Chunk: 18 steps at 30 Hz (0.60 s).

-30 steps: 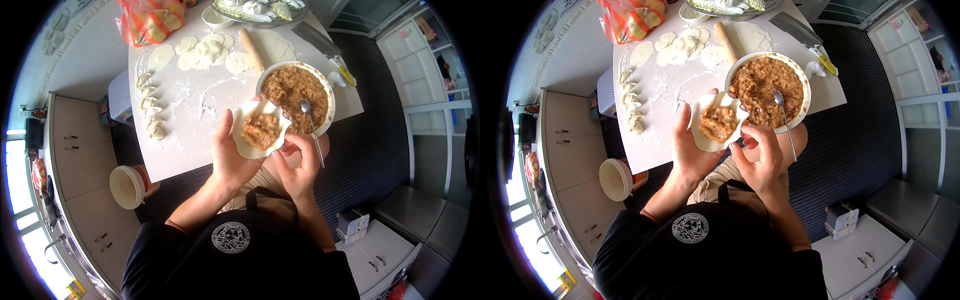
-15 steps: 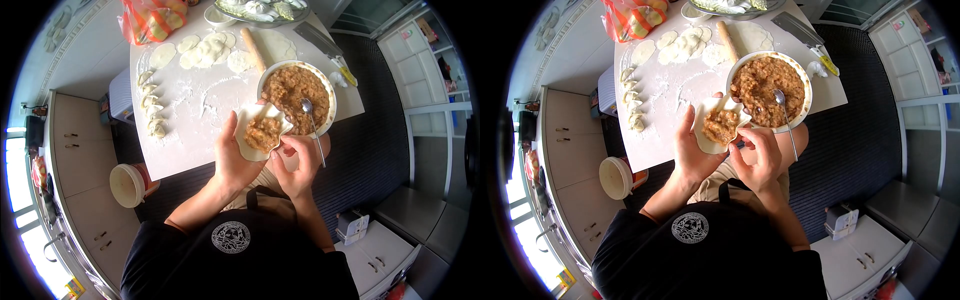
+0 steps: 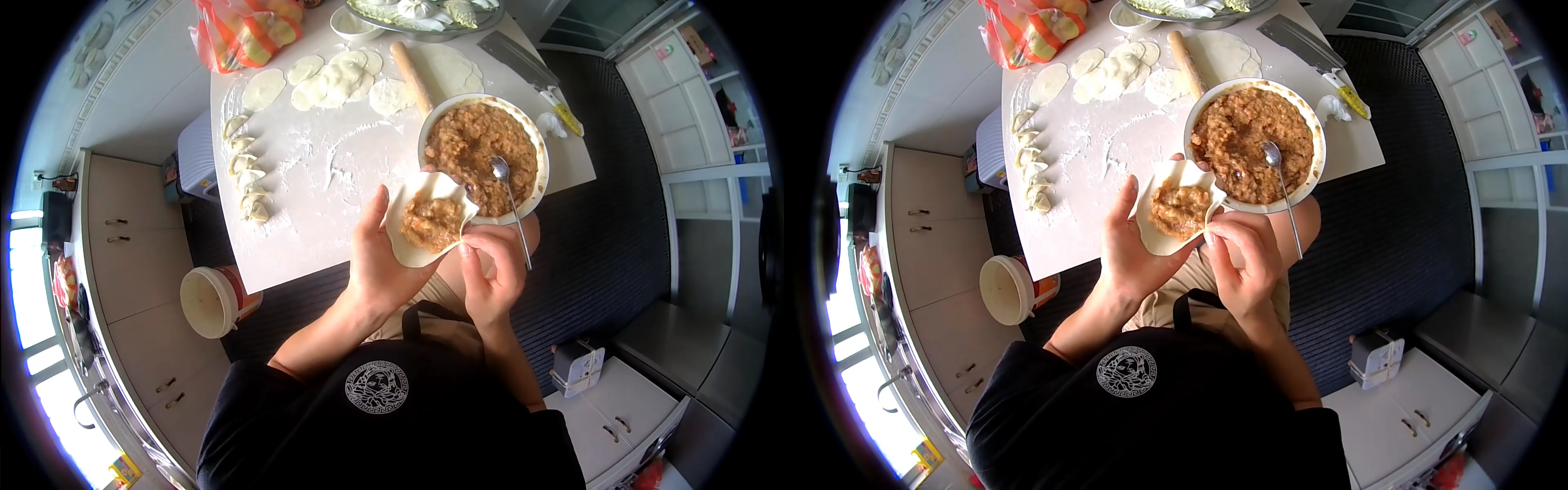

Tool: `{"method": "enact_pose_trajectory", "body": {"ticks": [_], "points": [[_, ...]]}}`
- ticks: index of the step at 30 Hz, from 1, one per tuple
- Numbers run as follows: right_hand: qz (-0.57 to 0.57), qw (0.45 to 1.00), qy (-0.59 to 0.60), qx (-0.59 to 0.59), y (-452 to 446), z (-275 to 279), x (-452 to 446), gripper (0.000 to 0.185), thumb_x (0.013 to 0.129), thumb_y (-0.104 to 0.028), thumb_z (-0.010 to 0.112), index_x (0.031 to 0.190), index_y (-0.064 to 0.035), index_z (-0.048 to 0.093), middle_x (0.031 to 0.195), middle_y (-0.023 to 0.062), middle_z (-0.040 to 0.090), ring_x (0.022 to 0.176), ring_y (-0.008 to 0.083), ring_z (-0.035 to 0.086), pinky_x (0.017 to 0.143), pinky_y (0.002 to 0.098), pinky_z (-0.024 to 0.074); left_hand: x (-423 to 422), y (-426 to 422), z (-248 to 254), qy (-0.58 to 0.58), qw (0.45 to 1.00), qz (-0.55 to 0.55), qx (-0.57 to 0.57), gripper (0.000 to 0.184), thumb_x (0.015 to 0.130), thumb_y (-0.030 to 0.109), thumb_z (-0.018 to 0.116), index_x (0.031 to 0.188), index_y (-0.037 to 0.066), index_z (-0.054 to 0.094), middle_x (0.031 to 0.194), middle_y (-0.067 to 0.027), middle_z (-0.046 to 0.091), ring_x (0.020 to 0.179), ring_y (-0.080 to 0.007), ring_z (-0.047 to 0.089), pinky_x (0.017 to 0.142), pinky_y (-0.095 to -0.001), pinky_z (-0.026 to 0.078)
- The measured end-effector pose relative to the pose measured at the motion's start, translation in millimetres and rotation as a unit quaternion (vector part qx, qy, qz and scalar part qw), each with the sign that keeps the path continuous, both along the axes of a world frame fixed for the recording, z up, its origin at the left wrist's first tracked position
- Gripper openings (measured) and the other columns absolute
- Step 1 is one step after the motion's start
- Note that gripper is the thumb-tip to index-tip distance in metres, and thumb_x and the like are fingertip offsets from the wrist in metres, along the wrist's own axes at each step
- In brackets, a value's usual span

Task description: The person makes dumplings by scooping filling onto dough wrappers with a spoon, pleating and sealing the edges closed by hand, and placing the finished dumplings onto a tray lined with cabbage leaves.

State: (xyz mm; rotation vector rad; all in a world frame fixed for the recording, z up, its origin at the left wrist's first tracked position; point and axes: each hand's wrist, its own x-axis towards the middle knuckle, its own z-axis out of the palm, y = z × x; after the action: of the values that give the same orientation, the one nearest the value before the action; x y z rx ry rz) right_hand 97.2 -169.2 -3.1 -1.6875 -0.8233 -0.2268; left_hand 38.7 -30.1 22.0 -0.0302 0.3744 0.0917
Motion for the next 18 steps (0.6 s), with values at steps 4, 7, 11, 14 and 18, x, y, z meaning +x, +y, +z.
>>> {"method": "enact_pose_trajectory", "body": {"ticks": [4, 7, 11, 14, 18], "points": [[0.004, 0.999, 0.034, 0.007, -2.8, -1.3, -1.0, 0.01, 0.084, 0.003, 0.066, 0.094, 0.0015, 0.064, 0.11, 0.0158, 0.062, 0.094, 0.0233, 0.065, 0.081, 0.0308, 0.0534, -5.9, 2.3, -3.6, 0.037, 0.999, -0.035, 0.006, 0.061, 0.102, 0.049, 0.033, 0.144, 0.006, 0.039, 0.143, -0.0152, 0.047, 0.133, -0.029, 0.044, 0.114, -0.0423, 0.031], [0.03, 0.992, 0.11, 0.062, -1.8, -6.4, -4.9, 0.012, 0.083, 0.003, 0.066, 0.094, 0.002, 0.062, 0.116, 0.0169, 0.06, 0.096, 0.0239, 0.065, 0.083, 0.0317, 0.0545, -7.1, 1.7, -4.8, 0.033, 0.999, -0.039, 0.009, 0.06, 0.102, 0.047, 0.034, 0.144, 0.005, 0.04, 0.142, -0.0148, 0.049, 0.132, -0.0279, 0.046, 0.113, -0.0417, 0.032], [0.032, 0.994, 0.096, 0.043, -3.3, -6.7, -5.4, 0.015, 0.082, 0.003, 0.068, 0.096, 0.0022, 0.062, 0.117, 0.0169, 0.06, 0.095, 0.0236, 0.065, 0.082, 0.0325, 0.0552, -8.3, -2.6, -4.3, 0.03, 0.999, -0.025, 0.013, 0.057, 0.102, 0.044, 0.033, 0.141, 0.003, 0.042, 0.139, -0.0153, 0.05, 0.13, -0.0274, 0.047, 0.112, -0.0419, 0.034], [0.004, 0.999, 0.041, 0.012, -3.8, -5.5, -4.9, 0.017, 0.08, 0.003, 0.069, 0.095, 0.0011, 0.063, 0.116, 0.0165, 0.06, 0.093, 0.0234, 0.065, 0.08, 0.0322, 0.0554, -8.5, -4.9, -4.1, 0.014, 1.0, -0.021, 0.014, 0.055, 0.103, 0.043, 0.032, 0.139, 0.003, 0.044, 0.137, -0.0146, 0.051, 0.129, -0.0272, 0.048, 0.111, -0.0419, 0.035], [-0.011, 1.0, -0.018, -0.003, -5.2, -9.0, -5.9, 0.019, 0.076, 0.004, 0.07, 0.094, -0.0007, 0.065, 0.114, 0.0156, 0.061, 0.09, 0.0227, 0.064, 0.077, 0.0314, 0.0548, -10.3, -5.3, -5.6, 0.008, 1.0, -0.016, 0.01, 0.054, 0.103, 0.042, 0.032, 0.139, 0.005, 0.044, 0.138, -0.0134, 0.051, 0.129, -0.0269, 0.048, 0.111, -0.0421, 0.036]]}}
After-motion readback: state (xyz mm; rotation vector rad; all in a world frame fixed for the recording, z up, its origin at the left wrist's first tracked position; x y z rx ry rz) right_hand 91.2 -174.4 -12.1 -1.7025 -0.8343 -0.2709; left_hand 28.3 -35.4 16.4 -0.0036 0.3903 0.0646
